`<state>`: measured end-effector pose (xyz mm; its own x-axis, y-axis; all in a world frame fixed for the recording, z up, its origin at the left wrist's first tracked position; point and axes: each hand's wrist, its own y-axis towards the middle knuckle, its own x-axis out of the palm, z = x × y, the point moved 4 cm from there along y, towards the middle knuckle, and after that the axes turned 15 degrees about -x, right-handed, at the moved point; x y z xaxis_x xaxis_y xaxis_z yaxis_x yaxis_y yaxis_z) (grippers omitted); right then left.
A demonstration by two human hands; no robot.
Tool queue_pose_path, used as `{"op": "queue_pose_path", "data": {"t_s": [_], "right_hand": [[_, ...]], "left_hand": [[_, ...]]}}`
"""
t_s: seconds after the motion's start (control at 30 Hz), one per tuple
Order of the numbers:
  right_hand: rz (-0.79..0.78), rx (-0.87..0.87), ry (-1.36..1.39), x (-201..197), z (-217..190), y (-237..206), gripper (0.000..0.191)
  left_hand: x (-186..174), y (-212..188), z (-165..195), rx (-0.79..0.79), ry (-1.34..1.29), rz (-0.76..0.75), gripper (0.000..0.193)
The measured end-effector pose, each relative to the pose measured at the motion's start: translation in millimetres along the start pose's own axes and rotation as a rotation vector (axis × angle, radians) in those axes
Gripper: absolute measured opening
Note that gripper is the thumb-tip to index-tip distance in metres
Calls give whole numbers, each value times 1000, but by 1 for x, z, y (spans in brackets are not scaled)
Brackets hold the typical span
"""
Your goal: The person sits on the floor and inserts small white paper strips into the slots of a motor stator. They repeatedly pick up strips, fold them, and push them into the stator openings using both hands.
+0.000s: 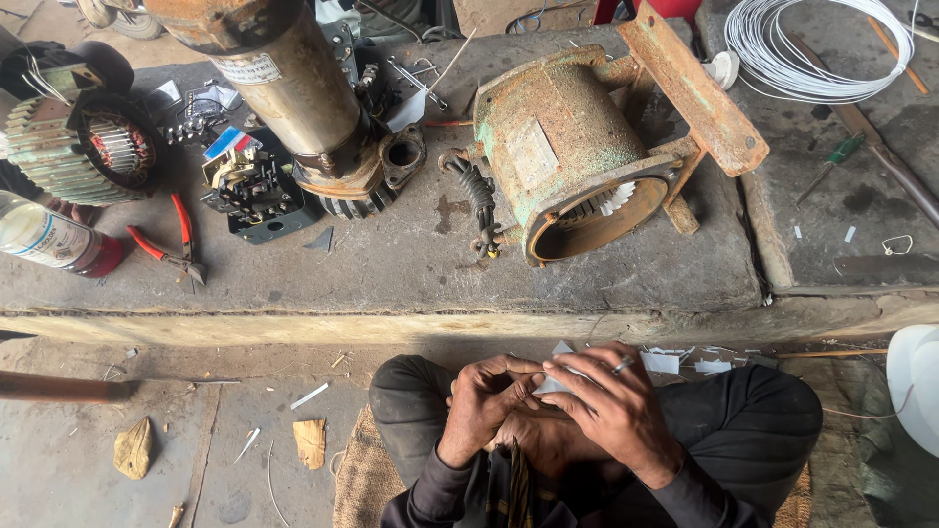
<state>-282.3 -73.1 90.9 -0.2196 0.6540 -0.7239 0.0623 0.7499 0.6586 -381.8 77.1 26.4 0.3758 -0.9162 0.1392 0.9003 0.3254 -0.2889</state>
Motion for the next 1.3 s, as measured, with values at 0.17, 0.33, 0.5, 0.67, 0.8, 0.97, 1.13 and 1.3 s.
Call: {"op": "queue_pose_path", "data": {"t_s": [0.17,0.33,0.5,0.67,0.8,0.97,1.13,1.3], "right_hand": [[-7,-44,-64,-3,0,1,33],[29,2,30,-2,5,-2,28],[34,44,128,2,9,-8,25],[38,43,148,5,11,-10,25],[41,50,164,5,11,-11,24],[46,48,176,5,10,-11,25],[70,37,184,4,9,-10,25],[100,52,173,0,12,-11,26]], "left_hand": [[0,4,-11,-9,-28,-82,23],[0,8,-18,-21,-70,-80,25],[-2,8,-20,-46,-92,-177,24],[-3,10,-22,-62,-74,-194,26],[-1,10,-22,-27,-158,-224,27],[-3,10,-23,-77,-65,-165,26],[-1,5,-12,-11,-19,-147,22],[0,-2,5,8,-47,-259,29]]}}
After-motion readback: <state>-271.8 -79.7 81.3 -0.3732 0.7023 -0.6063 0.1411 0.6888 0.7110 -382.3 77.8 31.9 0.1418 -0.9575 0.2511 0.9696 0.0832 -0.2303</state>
